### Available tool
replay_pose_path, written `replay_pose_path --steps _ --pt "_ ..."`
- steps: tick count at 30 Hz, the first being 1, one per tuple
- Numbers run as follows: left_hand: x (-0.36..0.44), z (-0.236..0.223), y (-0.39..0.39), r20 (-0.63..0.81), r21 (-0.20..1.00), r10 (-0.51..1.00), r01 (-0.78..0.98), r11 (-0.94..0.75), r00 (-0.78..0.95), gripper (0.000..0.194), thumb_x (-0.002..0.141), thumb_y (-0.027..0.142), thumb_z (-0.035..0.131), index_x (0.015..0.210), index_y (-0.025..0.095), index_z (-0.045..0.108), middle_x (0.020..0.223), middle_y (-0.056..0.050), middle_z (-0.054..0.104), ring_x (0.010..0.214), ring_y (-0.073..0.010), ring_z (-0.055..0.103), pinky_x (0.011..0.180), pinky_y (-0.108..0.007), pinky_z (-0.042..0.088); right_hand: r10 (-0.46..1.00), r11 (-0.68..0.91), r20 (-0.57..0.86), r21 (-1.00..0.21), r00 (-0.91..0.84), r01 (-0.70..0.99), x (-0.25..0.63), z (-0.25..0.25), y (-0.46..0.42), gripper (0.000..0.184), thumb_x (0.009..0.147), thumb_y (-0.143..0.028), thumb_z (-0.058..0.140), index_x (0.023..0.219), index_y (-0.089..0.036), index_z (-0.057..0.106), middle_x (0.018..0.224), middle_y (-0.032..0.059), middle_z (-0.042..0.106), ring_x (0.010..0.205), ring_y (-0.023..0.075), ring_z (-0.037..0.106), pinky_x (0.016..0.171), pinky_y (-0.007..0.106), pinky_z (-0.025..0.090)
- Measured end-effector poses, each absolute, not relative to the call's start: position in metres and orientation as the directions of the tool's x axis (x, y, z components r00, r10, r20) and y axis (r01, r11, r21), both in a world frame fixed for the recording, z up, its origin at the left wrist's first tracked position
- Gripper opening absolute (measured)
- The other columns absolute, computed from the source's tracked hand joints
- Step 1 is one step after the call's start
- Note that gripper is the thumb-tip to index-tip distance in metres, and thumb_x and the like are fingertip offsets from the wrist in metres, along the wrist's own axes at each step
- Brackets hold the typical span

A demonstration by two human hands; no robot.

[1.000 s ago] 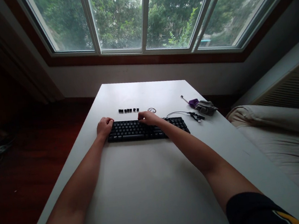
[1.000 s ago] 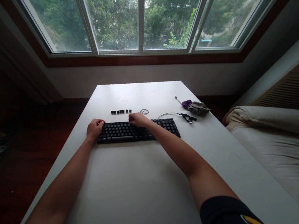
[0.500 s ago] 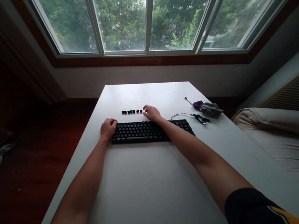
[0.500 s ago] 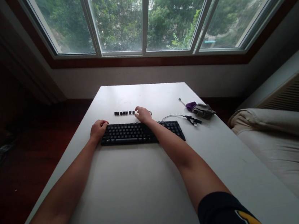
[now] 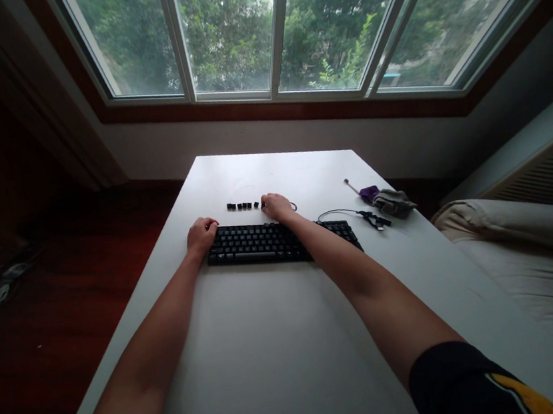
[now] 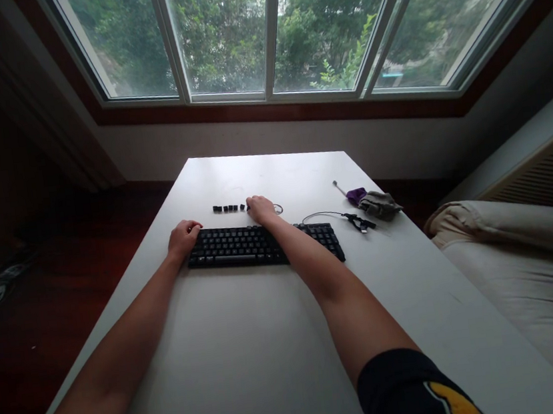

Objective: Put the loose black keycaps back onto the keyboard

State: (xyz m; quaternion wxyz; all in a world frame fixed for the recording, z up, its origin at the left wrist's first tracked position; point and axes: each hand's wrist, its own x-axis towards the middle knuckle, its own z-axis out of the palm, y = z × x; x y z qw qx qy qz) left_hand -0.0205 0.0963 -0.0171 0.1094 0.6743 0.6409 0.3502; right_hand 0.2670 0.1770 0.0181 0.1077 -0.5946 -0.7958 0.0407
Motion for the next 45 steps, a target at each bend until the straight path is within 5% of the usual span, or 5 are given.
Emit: replay_pose_path --steps 11,15,27,37,45 --pt "-0.02 -0.018 0.096 0.337 0.603 0.939 0.781 -0.162 -0.066 0.024 0.089 0.034 0.054 0.091 0.023 0.075 0.096 -0.004 0.068 0.084 -0.019 0.062 0.085 -0.032 0.048 0.877 0.45 0.114 -0.535 -0.467 0.715 0.283 0.032 0.136 0.019 0.084 -0.025 0.07 0.103 -0.023 0.073 0.095 -0.0001 0.076 0.087 0.0144 0.07 0.076 0.021 0.049" --pt "-0.021 -0.018 0.096 0.335 0.605 0.94 0.78 -0.16 -0.067 0.024 0.09 0.034 0.054 0.091 0.023 0.075 0.096 -0.004 0.068 0.084 -0.0188 0.062 0.085 -0.031 0.048 0.863 0.447 0.067 -0.564 -0.501 0.694 0.282 0.035 0.127 0.017 0.083 -0.021 0.069 0.099 -0.022 0.075 0.093 -0.0004 0.076 0.086 0.0138 0.07 0.075 0.02 0.049" --pt "-0.022 -0.021 0.098 0.354 0.614 0.933 0.768 -0.18 -0.064 0.023 0.089 0.034 0.054 0.09 0.023 0.074 0.095 -0.004 0.067 0.083 -0.019 0.061 0.082 -0.032 0.048 0.861 0.437 -0.051 -0.432 -0.505 0.789 0.278 0.044 0.125 0.016 0.085 -0.026 0.07 0.098 -0.022 0.078 0.096 0.0012 0.077 0.089 0.0163 0.069 0.074 0.021 0.047" --pt "-0.021 -0.02 0.097 0.344 0.624 0.936 0.762 -0.174 -0.068 0.023 0.089 0.034 0.055 0.091 0.024 0.075 0.096 -0.004 0.067 0.084 -0.0192 0.061 0.083 -0.032 0.048 0.84 0.538 -0.02 -0.104 -0.542 0.837 0.263 0.053 0.11 0.018 0.088 -0.024 0.066 0.104 -0.022 0.073 0.105 0.0078 0.074 0.096 0.0235 0.067 0.075 0.026 0.044" --pt "-0.018 -0.018 0.095 0.384 0.621 0.923 0.748 -0.233 -0.031 0.021 0.088 0.033 0.056 0.091 0.023 0.075 0.096 -0.004 0.065 0.083 -0.0185 0.061 0.085 -0.032 0.049 0.839 0.538 -0.041 -0.086 -0.542 0.839 0.265 0.057 0.107 0.019 0.09 -0.027 0.065 0.106 -0.025 0.074 0.107 0.0064 0.074 0.101 0.0233 0.066 0.079 0.027 0.044"
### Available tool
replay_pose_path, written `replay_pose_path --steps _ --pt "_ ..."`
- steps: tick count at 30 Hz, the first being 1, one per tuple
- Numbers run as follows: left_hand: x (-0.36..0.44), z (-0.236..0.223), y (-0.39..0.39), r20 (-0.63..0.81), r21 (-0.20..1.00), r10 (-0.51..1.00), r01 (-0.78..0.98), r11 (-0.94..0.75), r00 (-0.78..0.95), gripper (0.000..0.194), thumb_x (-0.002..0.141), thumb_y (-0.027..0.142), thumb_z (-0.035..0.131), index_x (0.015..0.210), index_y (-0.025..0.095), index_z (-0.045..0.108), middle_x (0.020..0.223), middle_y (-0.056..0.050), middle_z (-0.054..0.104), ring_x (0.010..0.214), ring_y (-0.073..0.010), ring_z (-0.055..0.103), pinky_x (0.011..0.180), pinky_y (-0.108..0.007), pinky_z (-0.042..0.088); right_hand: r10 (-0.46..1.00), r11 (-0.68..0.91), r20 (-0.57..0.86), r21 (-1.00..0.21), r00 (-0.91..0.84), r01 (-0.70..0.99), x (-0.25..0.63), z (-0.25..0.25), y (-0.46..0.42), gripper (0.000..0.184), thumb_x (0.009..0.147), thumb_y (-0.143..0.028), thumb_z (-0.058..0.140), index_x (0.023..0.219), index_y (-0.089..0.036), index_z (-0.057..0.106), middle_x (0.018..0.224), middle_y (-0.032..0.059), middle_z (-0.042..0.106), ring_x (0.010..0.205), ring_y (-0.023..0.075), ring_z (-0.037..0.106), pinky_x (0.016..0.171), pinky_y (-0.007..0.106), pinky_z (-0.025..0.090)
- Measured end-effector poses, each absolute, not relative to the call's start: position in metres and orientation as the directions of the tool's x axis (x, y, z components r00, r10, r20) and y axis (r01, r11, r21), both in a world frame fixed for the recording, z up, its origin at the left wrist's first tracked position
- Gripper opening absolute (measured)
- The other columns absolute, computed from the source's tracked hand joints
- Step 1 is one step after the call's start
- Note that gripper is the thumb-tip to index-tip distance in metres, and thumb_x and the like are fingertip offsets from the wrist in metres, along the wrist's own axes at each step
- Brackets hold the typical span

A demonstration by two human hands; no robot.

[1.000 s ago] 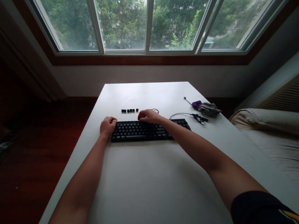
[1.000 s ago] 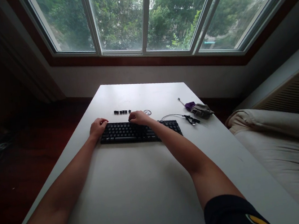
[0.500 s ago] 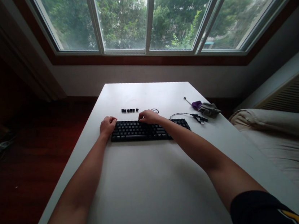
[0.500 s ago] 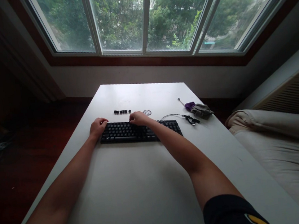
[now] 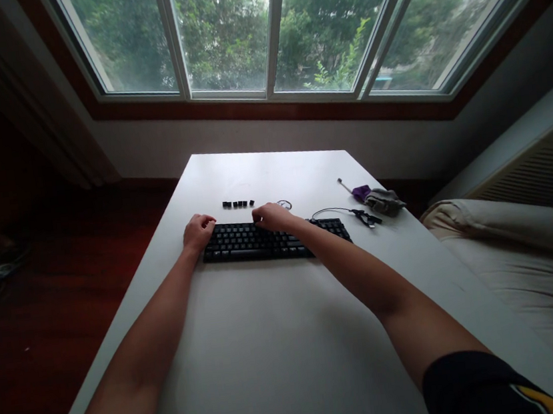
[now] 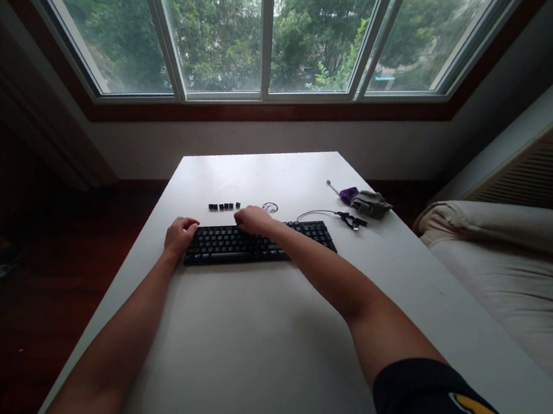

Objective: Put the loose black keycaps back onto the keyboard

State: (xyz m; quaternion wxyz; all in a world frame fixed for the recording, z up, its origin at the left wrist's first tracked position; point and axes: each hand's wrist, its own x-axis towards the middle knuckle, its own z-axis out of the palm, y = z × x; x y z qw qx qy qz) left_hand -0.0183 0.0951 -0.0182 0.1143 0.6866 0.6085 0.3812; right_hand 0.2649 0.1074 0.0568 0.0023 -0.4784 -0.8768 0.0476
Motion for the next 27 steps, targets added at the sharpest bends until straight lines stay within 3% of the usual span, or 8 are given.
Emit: replay_pose_path --steps 6,12,18,27 --pt "-0.017 -0.015 0.094 0.366 0.624 0.931 0.747 -0.228 -0.022 0.021 0.087 0.033 0.056 0.09 0.023 0.075 0.096 -0.004 0.065 0.082 -0.0184 0.062 0.086 -0.033 0.05 0.856 0.512 -0.059 -0.038 -0.513 0.858 0.26 0.059 0.107 0.02 0.088 -0.027 0.065 0.104 -0.023 0.076 0.108 0.0092 0.074 0.099 0.0242 0.067 0.075 0.027 0.044" --pt "-0.018 -0.016 0.094 0.359 0.626 0.933 0.749 -0.218 -0.029 0.021 0.088 0.034 0.056 0.09 0.024 0.074 0.095 -0.003 0.065 0.083 -0.0181 0.062 0.086 -0.033 0.05 0.874 0.443 -0.075 -0.278 -0.479 0.852 0.269 0.056 0.128 0.019 0.092 -0.034 0.063 0.099 -0.024 0.077 0.101 0.002 0.076 0.092 0.0166 0.066 0.073 0.022 0.043" --pt "-0.017 -0.014 0.094 0.358 0.62 0.934 0.752 -0.224 -0.017 0.021 0.088 0.033 0.056 0.091 0.023 0.074 0.096 -0.004 0.065 0.084 -0.0185 0.062 0.087 -0.033 0.05 0.967 0.253 0.111 -0.341 -0.229 0.905 0.262 0.035 0.15 0.025 0.095 -0.034 0.059 0.117 -0.024 0.068 0.109 0.0035 0.074 0.098 0.0182 0.066 0.08 0.025 0.045" --pt "-0.018 -0.016 0.096 0.356 0.626 0.934 0.747 -0.226 -0.015 0.022 0.089 0.033 0.055 0.091 0.023 0.075 0.096 -0.004 0.066 0.083 -0.018 0.062 0.086 -0.033 0.05 0.979 0.194 0.109 -0.22 -0.174 0.956 0.245 0.021 0.175 0.026 0.097 -0.035 0.058 0.12 -0.023 0.062 0.123 0.0105 0.066 0.109 0.0231 0.061 0.087 0.031 0.048"
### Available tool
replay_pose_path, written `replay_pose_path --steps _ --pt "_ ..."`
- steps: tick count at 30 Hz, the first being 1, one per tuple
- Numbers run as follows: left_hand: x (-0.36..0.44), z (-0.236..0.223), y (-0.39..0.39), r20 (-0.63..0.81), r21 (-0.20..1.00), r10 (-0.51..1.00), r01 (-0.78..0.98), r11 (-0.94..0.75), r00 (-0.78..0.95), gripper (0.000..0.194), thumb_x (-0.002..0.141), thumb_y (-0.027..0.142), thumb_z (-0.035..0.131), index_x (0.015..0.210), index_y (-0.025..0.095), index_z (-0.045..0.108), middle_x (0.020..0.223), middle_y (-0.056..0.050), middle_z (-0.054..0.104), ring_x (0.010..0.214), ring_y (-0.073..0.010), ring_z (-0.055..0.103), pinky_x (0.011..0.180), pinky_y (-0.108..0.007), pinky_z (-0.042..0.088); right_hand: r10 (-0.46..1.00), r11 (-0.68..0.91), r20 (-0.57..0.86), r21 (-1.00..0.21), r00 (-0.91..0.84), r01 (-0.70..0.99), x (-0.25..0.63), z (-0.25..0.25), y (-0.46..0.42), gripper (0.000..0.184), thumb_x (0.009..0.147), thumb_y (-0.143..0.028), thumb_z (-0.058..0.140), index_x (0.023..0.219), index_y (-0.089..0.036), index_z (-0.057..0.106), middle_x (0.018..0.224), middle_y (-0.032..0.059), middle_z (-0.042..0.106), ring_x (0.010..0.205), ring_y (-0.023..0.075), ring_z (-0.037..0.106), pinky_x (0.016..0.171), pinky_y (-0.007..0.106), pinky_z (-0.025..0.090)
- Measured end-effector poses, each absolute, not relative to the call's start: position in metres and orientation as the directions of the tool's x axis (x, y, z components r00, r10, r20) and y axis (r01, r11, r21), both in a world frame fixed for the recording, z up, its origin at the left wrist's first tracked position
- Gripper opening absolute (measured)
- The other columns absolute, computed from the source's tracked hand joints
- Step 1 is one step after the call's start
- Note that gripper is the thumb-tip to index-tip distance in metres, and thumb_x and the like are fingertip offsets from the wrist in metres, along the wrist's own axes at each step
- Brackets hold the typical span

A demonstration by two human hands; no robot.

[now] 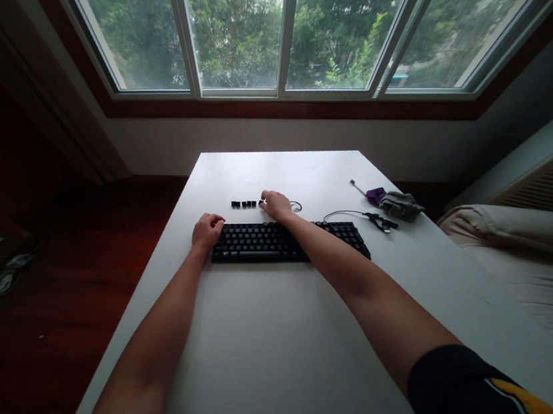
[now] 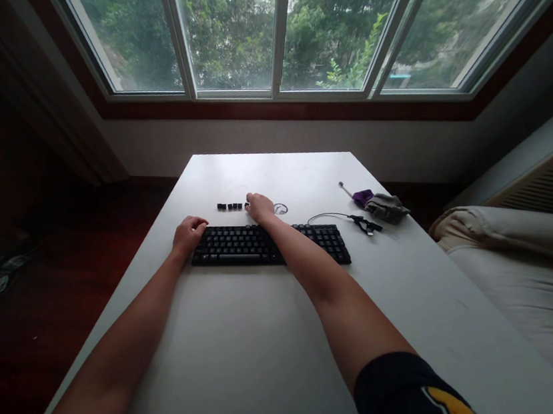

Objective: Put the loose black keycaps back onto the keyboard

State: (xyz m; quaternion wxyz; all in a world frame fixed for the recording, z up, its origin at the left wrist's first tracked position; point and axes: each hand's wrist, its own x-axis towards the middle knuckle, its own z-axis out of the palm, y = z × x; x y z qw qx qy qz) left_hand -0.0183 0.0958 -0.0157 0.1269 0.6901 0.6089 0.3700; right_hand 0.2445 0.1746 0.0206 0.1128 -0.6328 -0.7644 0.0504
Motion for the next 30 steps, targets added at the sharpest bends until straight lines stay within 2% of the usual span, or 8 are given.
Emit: replay_pose_path --steps 4,14,18,24,27,30 --pt "-0.019 -0.017 0.096 0.361 0.621 0.933 0.75 -0.229 -0.014 0.022 0.089 0.033 0.055 0.092 0.023 0.075 0.095 -0.003 0.066 0.083 -0.0179 0.062 0.085 -0.033 0.049 0.966 0.246 0.117 -0.159 -0.229 0.956 0.242 0.02 0.174 0.025 0.098 -0.033 0.056 0.119 -0.023 0.063 0.122 0.0113 0.066 0.108 0.0246 0.062 0.086 0.033 0.048" --pt "-0.018 -0.014 0.094 0.342 0.633 0.939 0.744 -0.216 -0.019 0.022 0.09 0.033 0.054 0.092 0.023 0.074 0.099 -0.004 0.067 0.084 -0.0185 0.063 0.088 -0.033 0.049 0.971 0.225 0.116 -0.138 -0.21 0.965 0.233 0.03 0.169 0.025 0.095 -0.028 0.055 0.116 -0.02 0.068 0.117 0.0133 0.07 0.105 0.025 0.065 0.085 0.031 0.049" --pt "-0.019 -0.015 0.095 0.338 0.636 0.941 0.743 -0.209 -0.024 0.022 0.089 0.033 0.055 0.091 0.024 0.074 0.099 -0.004 0.067 0.084 -0.0186 0.063 0.088 -0.033 0.05 0.976 0.21 0.112 -0.238 -0.188 0.948 0.238 0.033 0.164 0.025 0.094 -0.035 0.057 0.112 -0.023 0.071 0.109 0.0097 0.073 0.097 0.0222 0.066 0.081 0.029 0.048" --pt "-0.018 -0.018 0.097 0.342 0.641 0.939 0.739 -0.207 -0.033 0.022 0.09 0.033 0.054 0.09 0.023 0.074 0.097 -0.004 0.066 0.083 -0.0186 0.062 0.089 -0.033 0.049 0.892 0.437 0.082 -0.412 -0.445 0.8 0.264 0.032 0.143 0.02 0.089 -0.03 0.064 0.104 -0.023 0.076 0.098 0.0015 0.076 0.088 0.0153 0.067 0.077 0.022 0.046" --pt "-0.018 -0.018 0.097 0.349 0.637 0.937 0.742 -0.209 -0.035 0.022 0.09 0.034 0.054 0.09 0.023 0.074 0.096 -0.004 0.066 0.083 -0.0188 0.062 0.087 -0.033 0.049 0.86 0.465 0.04 -0.475 -0.509 0.747 0.271 0.033 0.134 0.018 0.088 -0.028 0.065 0.101 -0.022 0.077 0.097 0.0011 0.076 0.086 0.0142 0.067 0.077 0.021 0.046" --pt "-0.018 -0.018 0.096 0.348 0.638 0.937 0.741 -0.21 -0.034 0.023 0.09 0.033 0.054 0.089 0.023 0.074 0.096 -0.004 0.066 0.082 -0.0185 0.062 0.086 -0.033 0.049 0.854 0.467 0.029 -0.483 -0.519 0.741 0.27 0.035 0.129 0.018 0.087 -0.026 0.066 0.1 -0.021 0.077 0.098 0.002 0.076 0.087 0.0146 0.067 0.079 0.022 0.047"
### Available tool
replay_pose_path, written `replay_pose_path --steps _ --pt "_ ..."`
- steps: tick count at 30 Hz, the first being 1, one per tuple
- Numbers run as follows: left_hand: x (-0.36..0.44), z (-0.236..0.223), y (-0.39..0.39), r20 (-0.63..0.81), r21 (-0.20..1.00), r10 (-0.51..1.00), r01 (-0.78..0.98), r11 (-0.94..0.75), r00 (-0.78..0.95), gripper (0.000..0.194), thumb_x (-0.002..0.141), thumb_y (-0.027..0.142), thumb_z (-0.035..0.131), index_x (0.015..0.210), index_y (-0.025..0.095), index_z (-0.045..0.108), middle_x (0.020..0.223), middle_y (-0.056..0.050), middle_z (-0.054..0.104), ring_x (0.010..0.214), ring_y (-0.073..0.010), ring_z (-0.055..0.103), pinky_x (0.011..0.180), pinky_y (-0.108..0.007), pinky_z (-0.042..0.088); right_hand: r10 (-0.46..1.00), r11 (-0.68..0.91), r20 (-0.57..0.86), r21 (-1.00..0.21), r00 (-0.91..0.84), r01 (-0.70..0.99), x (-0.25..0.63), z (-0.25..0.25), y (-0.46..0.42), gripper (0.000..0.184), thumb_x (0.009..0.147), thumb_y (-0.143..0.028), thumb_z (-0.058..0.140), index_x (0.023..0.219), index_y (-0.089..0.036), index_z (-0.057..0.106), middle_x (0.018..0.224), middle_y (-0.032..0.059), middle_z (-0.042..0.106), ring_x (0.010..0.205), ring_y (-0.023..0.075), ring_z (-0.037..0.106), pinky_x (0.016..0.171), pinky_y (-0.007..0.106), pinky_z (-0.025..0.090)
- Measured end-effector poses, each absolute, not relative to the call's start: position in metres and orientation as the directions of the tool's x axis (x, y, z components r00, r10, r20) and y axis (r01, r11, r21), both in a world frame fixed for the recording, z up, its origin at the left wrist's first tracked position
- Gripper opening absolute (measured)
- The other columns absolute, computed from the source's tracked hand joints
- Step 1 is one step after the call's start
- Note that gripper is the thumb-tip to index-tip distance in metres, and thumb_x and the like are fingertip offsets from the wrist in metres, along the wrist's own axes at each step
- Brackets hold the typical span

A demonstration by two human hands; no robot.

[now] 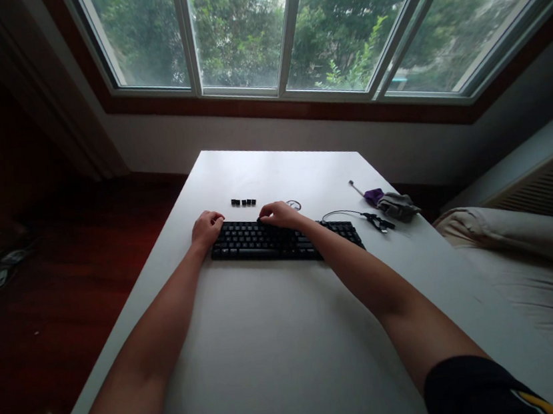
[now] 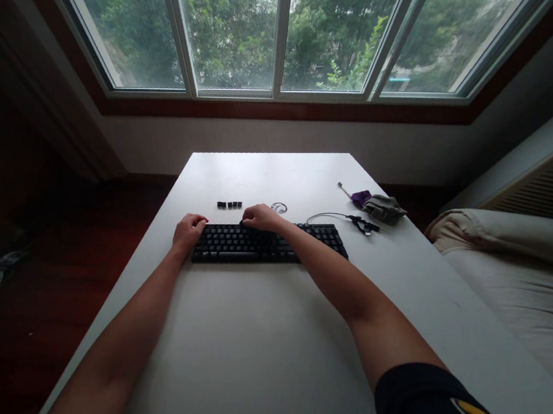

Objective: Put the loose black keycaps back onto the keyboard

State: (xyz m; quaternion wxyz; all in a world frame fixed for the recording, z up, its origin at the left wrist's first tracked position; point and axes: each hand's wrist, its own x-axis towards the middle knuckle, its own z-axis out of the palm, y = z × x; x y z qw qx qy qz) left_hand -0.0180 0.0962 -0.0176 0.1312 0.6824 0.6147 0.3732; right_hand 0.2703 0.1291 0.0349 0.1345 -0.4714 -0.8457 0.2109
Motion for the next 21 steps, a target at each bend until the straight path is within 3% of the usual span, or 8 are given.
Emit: replay_pose_path --steps 10,21 --pt "-0.019 -0.018 0.096 0.364 0.634 0.931 0.74 -0.225 -0.028 0.023 0.089 0.033 0.054 0.089 0.023 0.074 0.095 -0.004 0.066 0.081 -0.0185 0.062 0.086 -0.034 0.049 0.833 0.482 0.005 -0.497 -0.553 0.721 0.267 0.041 0.127 0.019 0.087 -0.025 0.066 0.1 -0.02 0.078 0.095 0.0016 0.076 0.085 0.0139 0.067 0.075 0.021 0.046" --pt "-0.018 -0.016 0.094 0.342 0.634 0.939 0.747 -0.203 -0.035 0.023 0.09 0.034 0.054 0.091 0.024 0.074 0.098 -0.004 0.067 0.083 -0.0186 0.062 0.087 -0.033 0.05 0.798 0.597 0.087 -0.242 -0.596 0.765 0.257 0.044 0.115 0.017 0.086 -0.024 0.063 0.097 -0.019 0.076 0.1 0.0054 0.074 0.088 0.0166 0.066 0.077 0.023 0.044"
